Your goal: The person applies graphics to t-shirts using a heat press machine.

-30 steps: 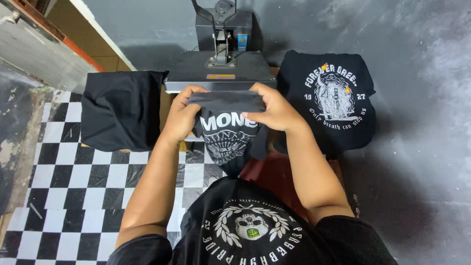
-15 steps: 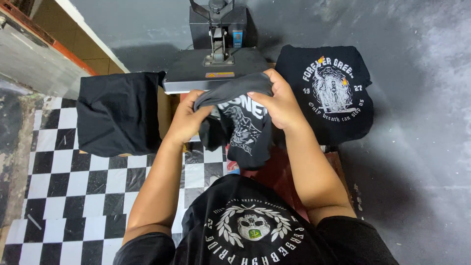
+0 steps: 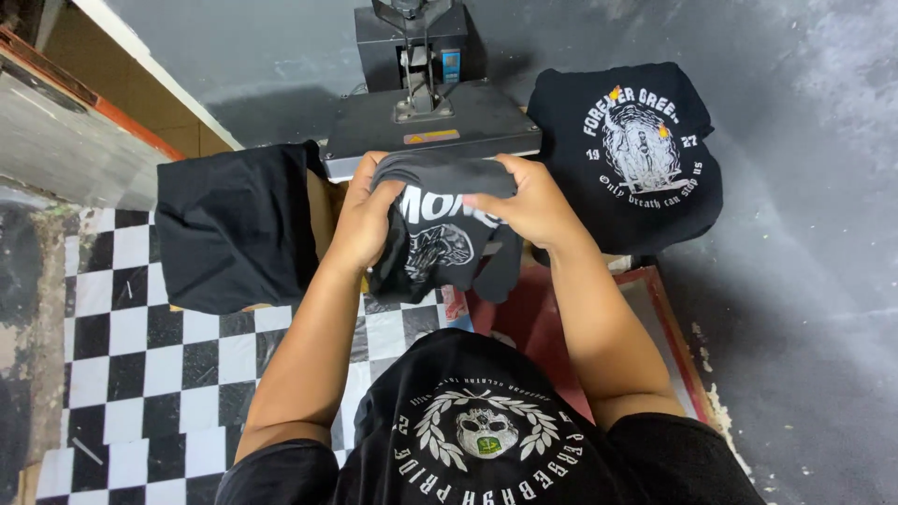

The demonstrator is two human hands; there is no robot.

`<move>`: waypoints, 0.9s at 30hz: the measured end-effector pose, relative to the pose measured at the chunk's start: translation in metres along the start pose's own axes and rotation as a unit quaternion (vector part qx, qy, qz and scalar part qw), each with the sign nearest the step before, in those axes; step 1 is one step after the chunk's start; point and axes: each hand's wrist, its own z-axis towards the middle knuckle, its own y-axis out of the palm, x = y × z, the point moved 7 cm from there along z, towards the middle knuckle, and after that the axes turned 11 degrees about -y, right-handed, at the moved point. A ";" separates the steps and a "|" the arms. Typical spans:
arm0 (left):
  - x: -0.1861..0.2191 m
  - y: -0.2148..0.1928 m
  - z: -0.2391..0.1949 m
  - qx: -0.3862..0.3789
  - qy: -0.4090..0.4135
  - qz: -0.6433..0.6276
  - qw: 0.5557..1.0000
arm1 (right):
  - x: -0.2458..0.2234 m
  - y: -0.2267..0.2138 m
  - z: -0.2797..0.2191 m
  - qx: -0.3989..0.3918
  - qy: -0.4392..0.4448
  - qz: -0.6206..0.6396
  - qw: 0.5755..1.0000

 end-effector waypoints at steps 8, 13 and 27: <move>0.032 0.013 -0.024 -0.044 -0.022 0.173 0.984 | 0.012 0.022 -0.001 0.091 0.009 0.101 0.991; 0.017 -0.008 -0.010 -0.049 -0.035 0.159 0.985 | 0.011 0.030 -0.001 0.059 -0.007 0.132 0.990; 0.018 -0.009 -0.004 -0.086 -0.066 -0.085 0.991 | 0.002 0.024 -0.011 0.013 -0.046 0.164 0.985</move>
